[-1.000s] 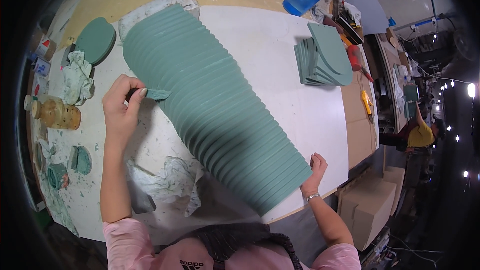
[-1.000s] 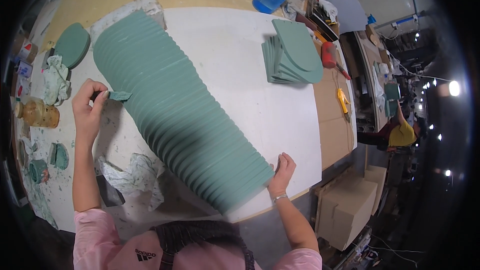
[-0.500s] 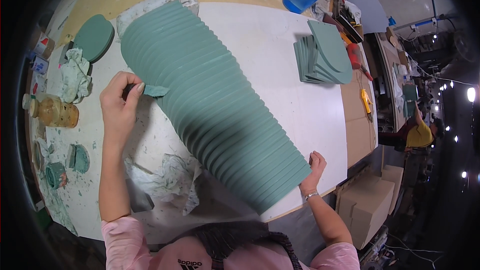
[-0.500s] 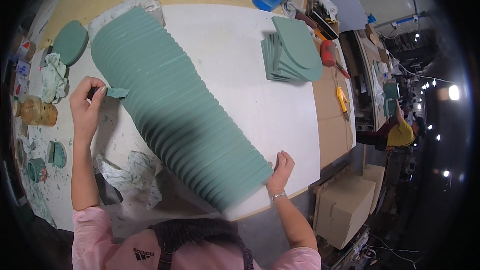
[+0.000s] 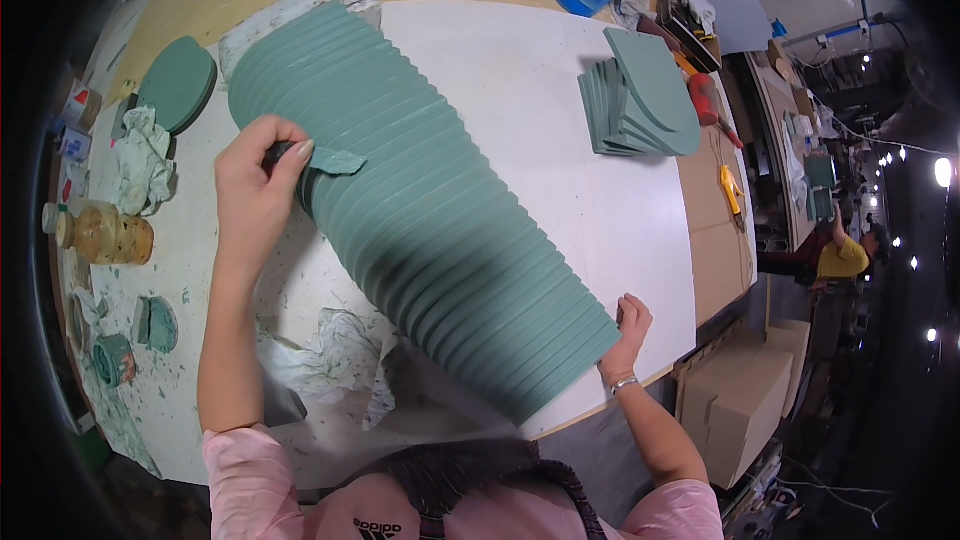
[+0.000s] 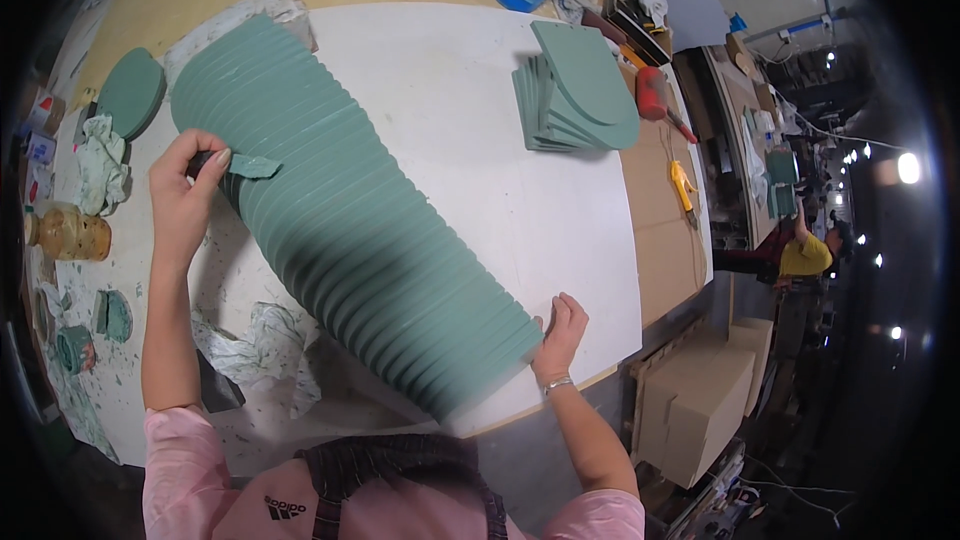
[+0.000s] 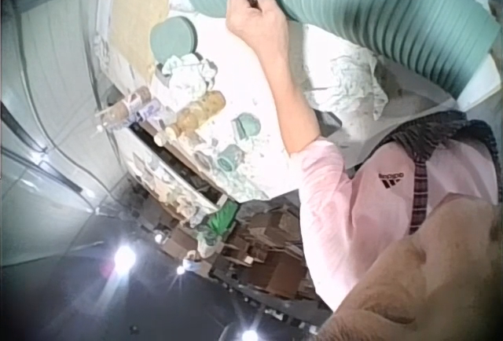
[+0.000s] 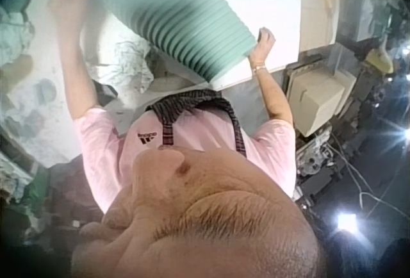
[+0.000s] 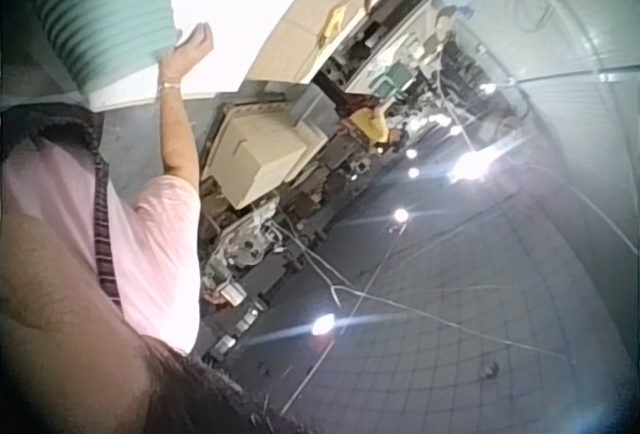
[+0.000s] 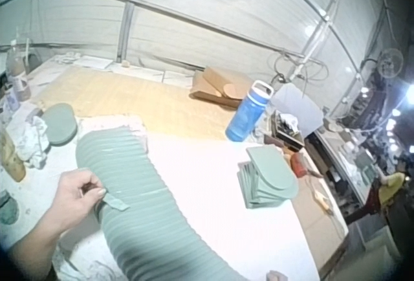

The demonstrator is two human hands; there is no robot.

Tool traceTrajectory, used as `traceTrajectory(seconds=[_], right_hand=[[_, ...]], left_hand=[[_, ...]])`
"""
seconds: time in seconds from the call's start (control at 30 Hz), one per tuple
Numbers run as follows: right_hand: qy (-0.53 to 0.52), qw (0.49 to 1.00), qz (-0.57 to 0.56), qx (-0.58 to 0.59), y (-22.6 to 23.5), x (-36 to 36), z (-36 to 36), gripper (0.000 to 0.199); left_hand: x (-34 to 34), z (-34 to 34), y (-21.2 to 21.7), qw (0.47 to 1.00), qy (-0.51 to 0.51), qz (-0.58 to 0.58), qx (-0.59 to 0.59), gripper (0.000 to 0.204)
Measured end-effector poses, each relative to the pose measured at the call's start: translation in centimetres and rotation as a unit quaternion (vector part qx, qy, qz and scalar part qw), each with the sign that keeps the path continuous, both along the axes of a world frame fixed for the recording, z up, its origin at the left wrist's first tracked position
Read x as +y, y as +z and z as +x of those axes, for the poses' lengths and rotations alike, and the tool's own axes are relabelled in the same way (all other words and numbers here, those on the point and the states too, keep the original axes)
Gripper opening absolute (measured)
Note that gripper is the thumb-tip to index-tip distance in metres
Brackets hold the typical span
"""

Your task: The person cleans and separates green foam components at a workstation. The person picks up a stack of foam pieces and peels away excess material from the edges before wiping the surface with a white cloth.

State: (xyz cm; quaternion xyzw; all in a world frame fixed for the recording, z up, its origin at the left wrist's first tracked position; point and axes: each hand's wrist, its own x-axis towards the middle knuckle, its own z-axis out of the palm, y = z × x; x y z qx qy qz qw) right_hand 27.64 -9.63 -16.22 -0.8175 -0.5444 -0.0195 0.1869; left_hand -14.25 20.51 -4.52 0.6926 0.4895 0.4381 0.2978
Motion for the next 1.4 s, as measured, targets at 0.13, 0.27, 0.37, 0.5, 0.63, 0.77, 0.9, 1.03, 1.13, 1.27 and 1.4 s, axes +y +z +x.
traceTrajectory(seconds=[0.13,0.27,0.37,0.5,0.63,0.77,0.9,1.03,1.13,1.27,1.4], right_hand=[[-0.006,0.999,-0.002,0.033,-0.3,-0.2,0.2,0.042],[-0.012,0.999,0.001,0.041,-0.1,-0.1,0.2,0.042],[-0.008,0.999,0.006,0.045,-0.1,0.0,0.2,0.043],[-0.016,0.998,0.005,0.054,-0.5,-0.1,0.5,0.043],[-0.016,0.999,-0.004,0.048,-0.1,-0.1,0.2,0.043],[-0.018,0.998,0.0,0.055,-0.4,-0.4,0.3,0.043],[-0.014,0.998,0.001,0.059,-0.6,-0.4,0.3,0.043],[-0.01,0.999,-0.006,0.048,-0.3,-0.1,0.2,0.041],[-0.012,0.999,0.008,0.051,-0.7,-0.2,0.5,0.039],[-0.009,0.997,0.011,0.073,-0.7,0.0,0.1,0.036],[-0.002,0.998,0.004,0.066,-0.1,0.2,-0.3,0.035]], left_hand=[[1.3,0.8,0.0,0.999,-0.012,0.013,0.045,0.007],[1.3,1.7,0.6,0.999,-0.011,0.025,0.041,0.008],[1.7,2.1,0.5,0.997,-0.022,0.057,0.051,0.005],[1.9,2.1,0.6,0.997,-0.01,0.064,0.042,0.005],[2.0,1.8,0.2,0.995,-0.04,0.077,0.055,0.004],[1.7,-0.5,0.2,1.0,0.015,0.023,-0.006,0.005],[-0.4,-4.5,-1.8,0.989,0.055,-0.081,-0.107,0.008],[-3.8,-5.0,-2.1,0.917,0.093,-0.228,-0.314,0.015],[-6.0,-5.6,-3.6,0.89,0.058,-0.276,-0.359,0.018],[-7.8,-6.7,-5.4,0.924,0.055,-0.253,-0.283,0.021],[-8.2,-6.2,-4.9,0.962,0.097,-0.191,-0.169,0.015]])
